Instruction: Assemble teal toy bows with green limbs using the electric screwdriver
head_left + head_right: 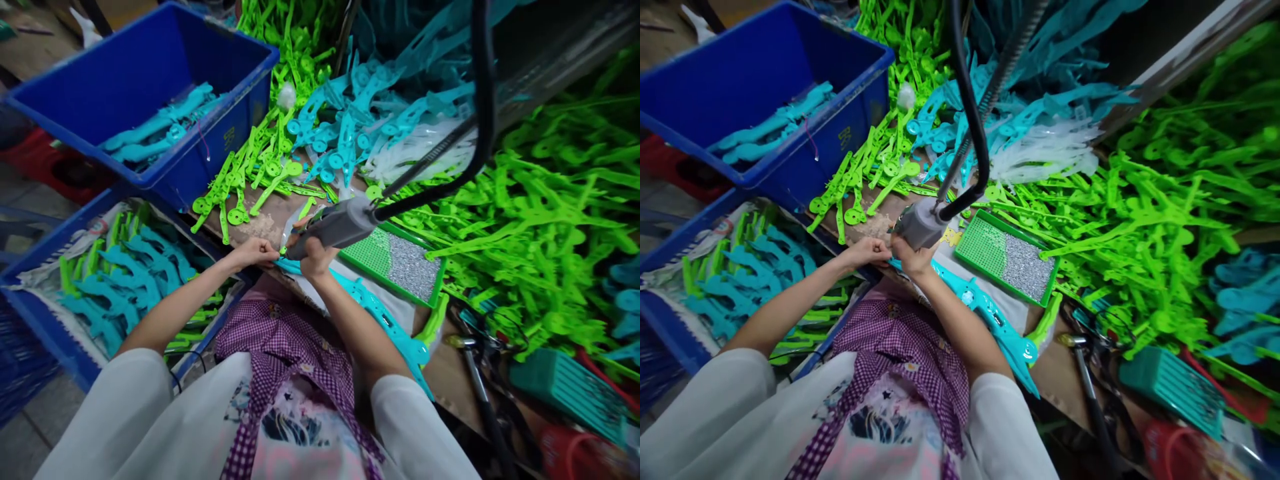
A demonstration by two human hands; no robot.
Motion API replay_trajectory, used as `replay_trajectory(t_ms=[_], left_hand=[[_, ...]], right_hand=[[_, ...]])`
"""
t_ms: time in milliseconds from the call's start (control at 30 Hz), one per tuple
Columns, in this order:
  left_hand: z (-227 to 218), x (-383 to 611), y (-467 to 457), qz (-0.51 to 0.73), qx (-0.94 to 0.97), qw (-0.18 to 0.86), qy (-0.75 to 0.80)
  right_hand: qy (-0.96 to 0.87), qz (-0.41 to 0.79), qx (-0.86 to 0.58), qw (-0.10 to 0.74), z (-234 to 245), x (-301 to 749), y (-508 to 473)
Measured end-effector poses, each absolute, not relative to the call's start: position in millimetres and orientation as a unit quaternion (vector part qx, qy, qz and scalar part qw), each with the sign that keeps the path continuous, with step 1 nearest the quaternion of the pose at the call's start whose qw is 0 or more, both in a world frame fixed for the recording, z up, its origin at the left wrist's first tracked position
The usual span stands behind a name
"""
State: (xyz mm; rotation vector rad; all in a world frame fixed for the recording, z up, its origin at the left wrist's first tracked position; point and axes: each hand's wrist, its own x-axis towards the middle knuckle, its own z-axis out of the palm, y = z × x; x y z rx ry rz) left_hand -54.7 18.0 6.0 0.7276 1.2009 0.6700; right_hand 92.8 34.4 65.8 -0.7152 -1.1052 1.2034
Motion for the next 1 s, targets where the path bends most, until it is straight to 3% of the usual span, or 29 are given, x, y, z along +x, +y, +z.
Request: replay_trajectory(t_ms=[633,1000], left_hand=[[2.1,-57.5,18.5,0.307,0.357,0.721,0.509],[-5.1,-63.3,16.4,0.308,0.468,0.683,0.469]], right_hand=[[-0.486,0.526,-0.334,0.613,47.5,86.1,35.1],[-0.497,0.511,-0.344,0.611,38.5,85.8,35.4]])
